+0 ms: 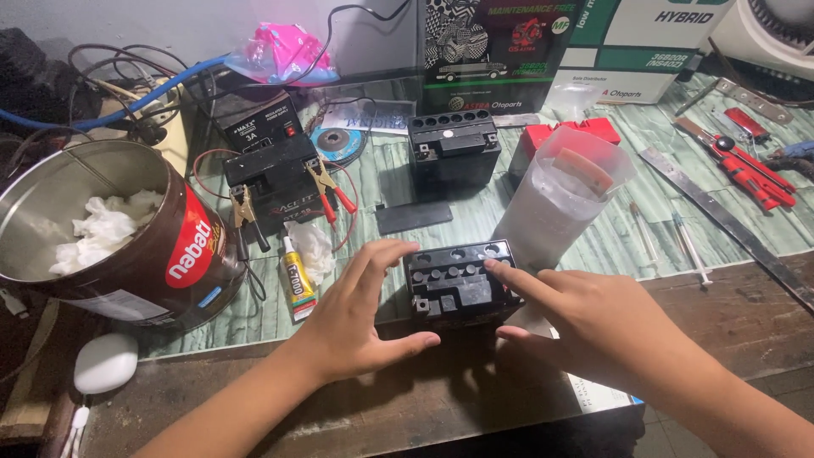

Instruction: Filling motorcycle battery cells with liquid using a syringe and adjusting battery terminals with a screwdriver.

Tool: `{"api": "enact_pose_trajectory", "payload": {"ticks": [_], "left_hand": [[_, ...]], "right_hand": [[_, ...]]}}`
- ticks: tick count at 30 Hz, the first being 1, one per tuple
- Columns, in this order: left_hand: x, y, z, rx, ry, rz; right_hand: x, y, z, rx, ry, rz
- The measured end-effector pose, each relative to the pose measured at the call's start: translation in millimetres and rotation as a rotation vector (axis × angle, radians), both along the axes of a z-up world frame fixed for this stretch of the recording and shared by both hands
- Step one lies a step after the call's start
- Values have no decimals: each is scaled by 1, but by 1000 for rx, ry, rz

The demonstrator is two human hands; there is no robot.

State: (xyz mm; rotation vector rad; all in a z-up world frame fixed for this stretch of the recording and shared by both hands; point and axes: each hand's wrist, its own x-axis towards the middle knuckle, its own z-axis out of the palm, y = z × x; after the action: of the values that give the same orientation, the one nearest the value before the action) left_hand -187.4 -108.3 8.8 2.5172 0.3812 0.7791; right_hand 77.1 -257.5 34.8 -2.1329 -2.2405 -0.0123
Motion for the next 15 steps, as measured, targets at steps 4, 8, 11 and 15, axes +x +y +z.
{"api": "enact_pose_trajectory", "payload": {"ticks": [4, 8, 11, 15], "left_hand": [[4, -3, -2, -391, 155, 23], [3, -2, 2, -432, 146, 31], [0, -2, 7, -495, 83, -9], [-5, 4, 21, -409, -30, 10]], "right_hand": [[-1, -1, -4, -12, 102, -22], [-2, -5, -9, -236, 156, -143], [-7, -8, -12, -404, 172, -229], [-2, -22, -28, -521, 208, -322]]}}
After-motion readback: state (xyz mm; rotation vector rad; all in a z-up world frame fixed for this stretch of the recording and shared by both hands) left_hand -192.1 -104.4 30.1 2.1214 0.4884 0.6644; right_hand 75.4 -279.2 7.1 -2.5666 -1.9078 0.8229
